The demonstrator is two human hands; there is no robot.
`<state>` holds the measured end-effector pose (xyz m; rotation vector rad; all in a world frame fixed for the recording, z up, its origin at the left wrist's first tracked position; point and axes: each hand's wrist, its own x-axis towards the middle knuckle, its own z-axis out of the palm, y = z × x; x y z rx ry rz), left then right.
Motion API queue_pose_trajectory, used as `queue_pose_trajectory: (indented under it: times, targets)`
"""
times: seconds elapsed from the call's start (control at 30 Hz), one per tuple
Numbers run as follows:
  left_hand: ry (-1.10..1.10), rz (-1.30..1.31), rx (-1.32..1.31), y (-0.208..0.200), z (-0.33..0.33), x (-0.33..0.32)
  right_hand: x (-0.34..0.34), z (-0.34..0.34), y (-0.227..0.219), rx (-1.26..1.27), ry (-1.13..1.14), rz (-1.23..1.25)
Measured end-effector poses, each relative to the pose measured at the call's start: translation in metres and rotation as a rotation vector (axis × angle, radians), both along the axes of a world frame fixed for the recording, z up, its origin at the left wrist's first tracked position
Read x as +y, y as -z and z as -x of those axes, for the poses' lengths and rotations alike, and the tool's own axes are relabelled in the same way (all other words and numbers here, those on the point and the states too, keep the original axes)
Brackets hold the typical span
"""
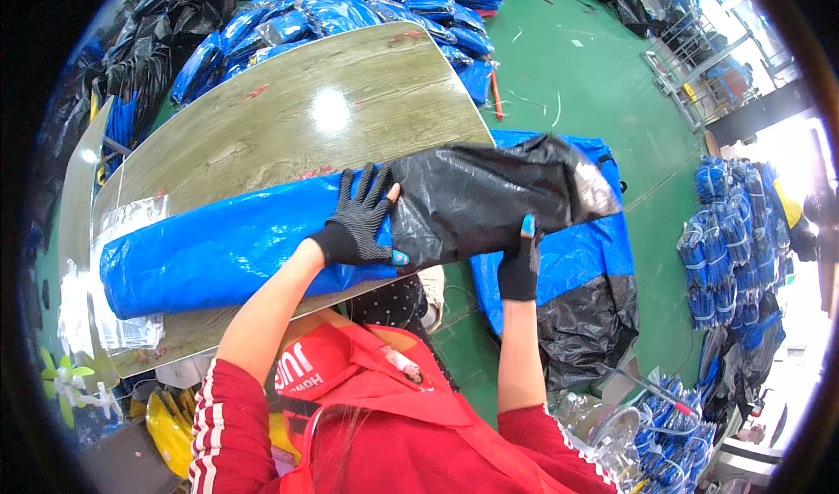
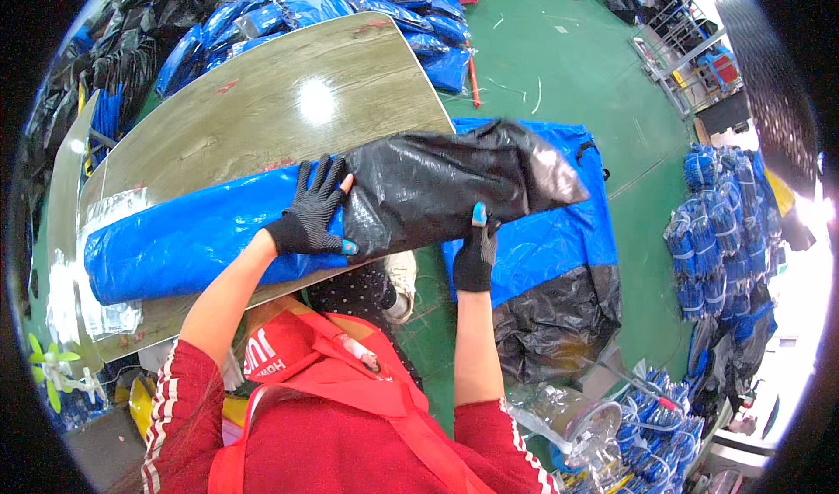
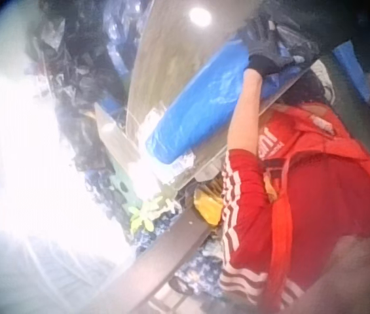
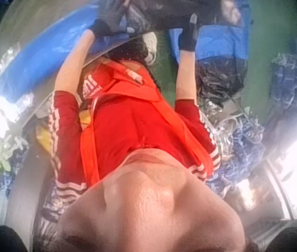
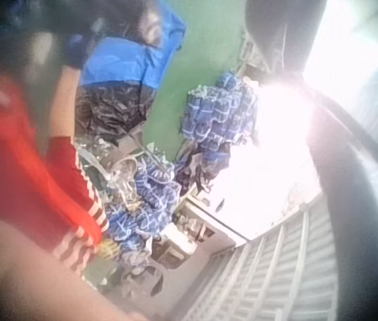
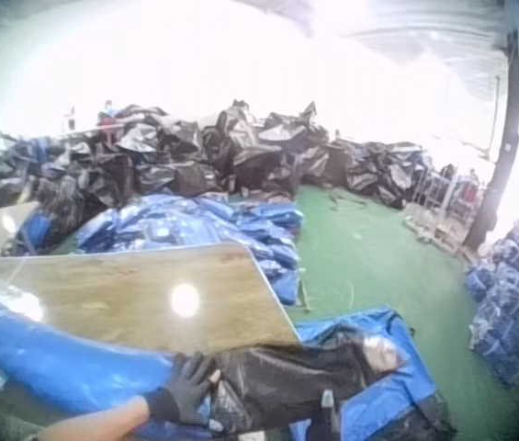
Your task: The person folds a blue and black tarp on a table, places it into a clear plastic bag, and seals the bag. The person repeats this process for multiple tarps, stacking the packaged items on the table.
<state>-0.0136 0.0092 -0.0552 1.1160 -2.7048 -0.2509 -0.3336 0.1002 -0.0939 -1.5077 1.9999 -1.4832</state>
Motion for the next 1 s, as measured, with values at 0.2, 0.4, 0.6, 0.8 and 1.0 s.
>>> queue_pose_trajectory:
  times: [0.2,0.4,0.6,0.8,1.0]
  targets:
    - [0.018,-0.047,0.015,0.006,0.007,0.0,-0.017,-0.166,-0.112,-0.345,-0.569,0.173]
    - [0.199,-0.238,0.238,-0.056,-0.015,0.071,-0.018,-0.238,-0.127,0.484,-0.943,0.34]
    - [0.037,-0.393,0.038,-0.14,-0.137,0.117,-0.011,-0.269,-0.104,0.868,-0.878,0.08]
    - [-0.399,0.025,-0.032,-0.08,-0.213,0.094,-0.021,-0.307,-0.139,0.992,-0.939,-0.265]
    - [-0.481,0.109,0.049,-0.055,-0.214,0.092,-0.046,-0.374,-0.082,0.726,-0.948,0.093]
